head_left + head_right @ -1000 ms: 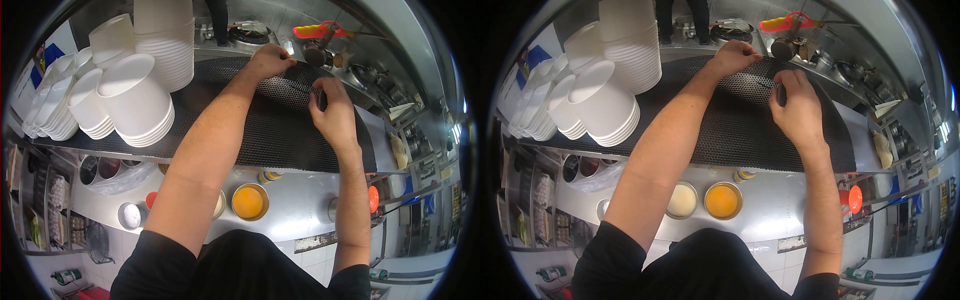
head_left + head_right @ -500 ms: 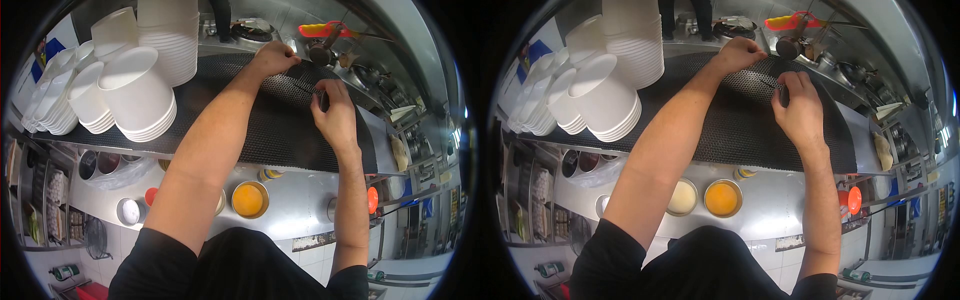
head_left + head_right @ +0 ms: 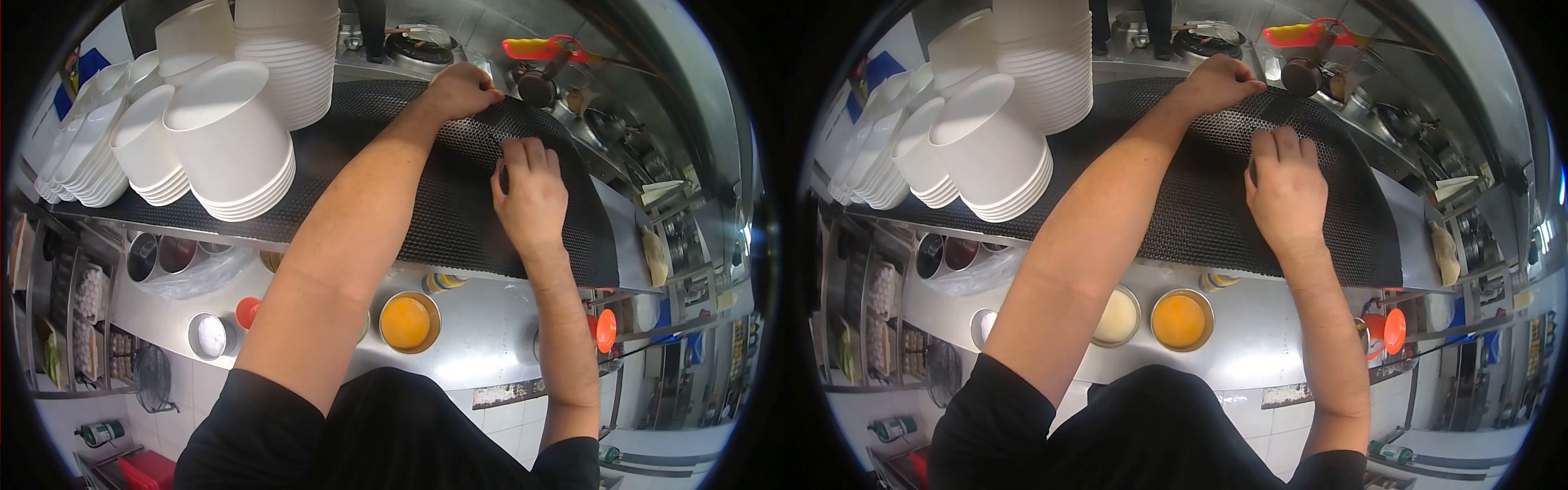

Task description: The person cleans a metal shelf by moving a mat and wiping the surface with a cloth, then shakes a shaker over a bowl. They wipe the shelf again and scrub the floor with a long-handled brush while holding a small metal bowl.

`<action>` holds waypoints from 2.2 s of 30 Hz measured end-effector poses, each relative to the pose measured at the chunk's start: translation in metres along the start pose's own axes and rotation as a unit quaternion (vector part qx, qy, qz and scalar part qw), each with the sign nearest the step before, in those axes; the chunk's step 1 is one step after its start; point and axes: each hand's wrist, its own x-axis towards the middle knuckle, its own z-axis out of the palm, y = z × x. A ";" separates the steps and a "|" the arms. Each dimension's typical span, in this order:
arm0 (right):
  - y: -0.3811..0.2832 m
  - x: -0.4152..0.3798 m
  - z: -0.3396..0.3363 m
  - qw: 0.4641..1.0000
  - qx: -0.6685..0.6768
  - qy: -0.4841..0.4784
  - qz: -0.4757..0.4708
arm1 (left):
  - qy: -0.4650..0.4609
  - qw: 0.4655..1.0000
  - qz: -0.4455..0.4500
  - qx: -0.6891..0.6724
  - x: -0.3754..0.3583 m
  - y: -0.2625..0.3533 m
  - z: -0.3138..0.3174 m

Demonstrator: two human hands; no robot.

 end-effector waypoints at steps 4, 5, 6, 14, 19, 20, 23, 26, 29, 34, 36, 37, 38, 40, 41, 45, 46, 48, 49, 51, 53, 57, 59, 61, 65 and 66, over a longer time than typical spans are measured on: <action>-0.008 -0.001 0.006 0.999 -0.023 -0.023 -0.004 | 0.015 1.000 0.012 0.001 0.002 -0.004 0.003; -0.006 -0.001 0.011 0.999 -0.025 -0.028 -0.007 | 0.023 1.000 0.021 0.002 0.003 -0.006 0.005; -0.003 -0.002 0.014 0.999 -0.028 -0.033 -0.009 | 0.025 0.999 0.021 0.002 0.003 -0.005 0.005; 0.001 0.003 -0.006 0.998 0.032 0.021 0.040 | 0.043 0.999 0.030 0.014 -0.001 -0.003 0.003; 0.008 0.004 -0.028 0.994 0.065 0.068 0.057 | 0.041 0.999 0.022 0.021 0.000 -0.003 0.003; 0.008 0.004 -0.032 0.993 0.071 0.071 0.064 | 0.042 0.999 0.024 0.026 0.000 -0.003 0.004; 0.010 0.002 -0.036 0.992 0.074 0.075 0.070 | 0.055 0.997 0.039 0.026 -0.001 -0.002 0.003; 0.012 -0.003 -0.033 0.992 0.088 0.065 0.071 | 0.040 0.999 0.021 0.012 -0.003 0.001 0.001; 0.008 -0.005 -0.026 0.992 0.098 0.043 0.073 | 0.017 1.000 0.000 0.022 -0.003 0.003 -0.002; 0.007 -0.005 -0.014 0.993 0.093 0.023 0.072 | 0.016 0.999 0.011 0.026 0.000 0.001 0.000; 0.006 -0.004 -0.013 0.993 0.094 0.022 0.074 | 0.015 0.999 0.012 0.029 0.001 0.001 0.000; 0.006 -0.003 -0.012 0.993 0.094 0.022 0.075 | 0.012 1.000 0.006 0.026 0.000 0.002 -0.001; 0.005 -0.003 -0.014 0.992 0.095 0.018 0.079 | 0.009 1.000 0.001 0.022 0.000 0.002 -0.001; 0.003 -0.001 -0.018 0.991 0.097 0.011 0.088 | 0.031 0.999 0.020 0.022 -0.002 0.003 0.000; 0.003 0.000 -0.018 0.992 0.090 0.014 0.082 | 0.042 0.998 0.030 0.022 -0.003 0.002 0.000; 0.005 0.002 -0.017 0.994 0.079 0.019 0.079 | 0.042 0.998 0.034 0.019 0.000 -0.002 0.003; 0.005 0.003 -0.017 0.993 0.080 0.019 0.082 | 0.041 0.998 0.034 0.016 0.001 -0.002 0.003; 0.007 0.003 -0.014 0.993 0.085 0.017 0.083 | 0.040 0.999 0.033 0.012 0.000 -0.002 0.002; 0.007 0.003 -0.013 0.993 0.087 0.016 0.083 | 0.040 0.999 0.032 0.012 -0.001 -0.001 0.002; 0.007 0.002 -0.011 0.994 0.076 0.015 0.076 | 0.041 0.999 0.033 0.013 -0.002 -0.001 0.001; 0.006 0.002 -0.009 0.996 0.061 0.013 0.067 | 0.045 0.998 0.038 0.016 0.000 -0.003 0.003; -0.002 0.004 -0.004 0.999 0.017 0.002 0.035 | 0.033 0.999 0.022 0.008 -0.002 -0.001 0.001; -0.003 0.005 0.003 1.000 0.003 -0.009 0.015 | 0.013 1.000 -0.002 0.006 -0.004 0.003 -0.002; 0.000 0.007 0.011 1.000 -0.002 -0.020 -0.005 | 0.006 1.000 -0.002 0.017 0.000 0.000 0.000; 0.002 0.009 0.008 0.999 0.027 -0.008 0.022 | 0.031 0.999 0.021 0.010 -0.002 -0.001 0.000; 0.001 0.010 0.001 0.999 0.030 -0.005 0.031 | 0.037 0.999 0.028 0.013 -0.003 -0.002 -0.001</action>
